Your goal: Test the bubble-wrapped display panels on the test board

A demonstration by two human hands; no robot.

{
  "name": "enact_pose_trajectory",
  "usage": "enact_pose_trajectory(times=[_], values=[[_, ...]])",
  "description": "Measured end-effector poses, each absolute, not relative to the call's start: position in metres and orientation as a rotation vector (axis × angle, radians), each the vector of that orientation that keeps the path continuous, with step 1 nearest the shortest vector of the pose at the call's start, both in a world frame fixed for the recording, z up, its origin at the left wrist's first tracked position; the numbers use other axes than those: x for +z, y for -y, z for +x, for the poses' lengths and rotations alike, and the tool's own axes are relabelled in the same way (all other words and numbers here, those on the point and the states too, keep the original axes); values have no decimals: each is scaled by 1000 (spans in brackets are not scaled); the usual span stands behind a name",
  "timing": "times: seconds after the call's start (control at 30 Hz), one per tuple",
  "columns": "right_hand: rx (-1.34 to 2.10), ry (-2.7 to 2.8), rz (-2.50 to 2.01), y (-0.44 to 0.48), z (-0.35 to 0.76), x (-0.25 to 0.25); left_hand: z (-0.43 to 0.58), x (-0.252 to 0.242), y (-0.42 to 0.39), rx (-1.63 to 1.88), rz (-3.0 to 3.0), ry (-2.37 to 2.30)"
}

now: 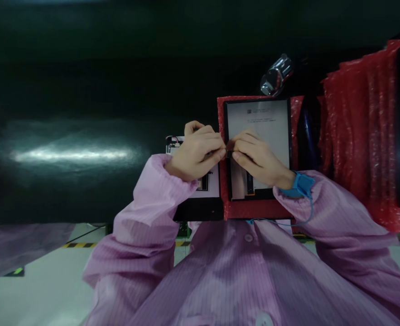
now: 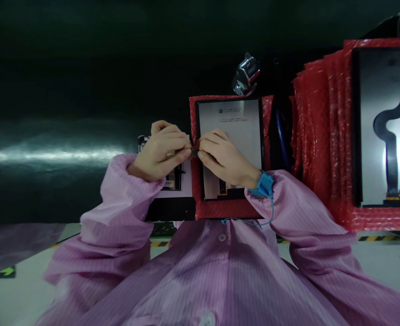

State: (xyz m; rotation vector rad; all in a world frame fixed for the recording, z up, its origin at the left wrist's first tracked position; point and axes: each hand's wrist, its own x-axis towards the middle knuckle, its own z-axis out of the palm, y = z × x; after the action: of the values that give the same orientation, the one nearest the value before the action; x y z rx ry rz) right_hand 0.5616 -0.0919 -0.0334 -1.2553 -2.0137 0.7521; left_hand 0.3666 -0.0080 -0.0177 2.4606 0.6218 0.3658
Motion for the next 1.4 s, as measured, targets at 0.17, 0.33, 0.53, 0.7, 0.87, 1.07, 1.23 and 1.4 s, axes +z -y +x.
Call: enact_pose_trajectory(times=[0.17,0.33,0.53,0.7,0.87,1.07,1.23,1.4], values=[[773,2017,-1268,91,562,-35,368,-19,9,366,2470,-609],[824,2031,-1269,90,563,-35,368,-19,8,340,2474,-635],[829,2039,-1278,89,565,-36,365,-21,6,344,2453,-646],[792,2057,-1275,89,565,-38,362,-27,4,426,2453,-645],[760,2063,-1269,90,565,-41,363,-27,3,484,2453,-657],[708,2091,-1279,92,562,-42,365,-33,6,575,2482,-649],[692,2100,-1293,93,559,-41,367,-37,1,531,2468,-632],[690,1995,-1319,97,563,-35,353,-18,10,820,2511,-796]])
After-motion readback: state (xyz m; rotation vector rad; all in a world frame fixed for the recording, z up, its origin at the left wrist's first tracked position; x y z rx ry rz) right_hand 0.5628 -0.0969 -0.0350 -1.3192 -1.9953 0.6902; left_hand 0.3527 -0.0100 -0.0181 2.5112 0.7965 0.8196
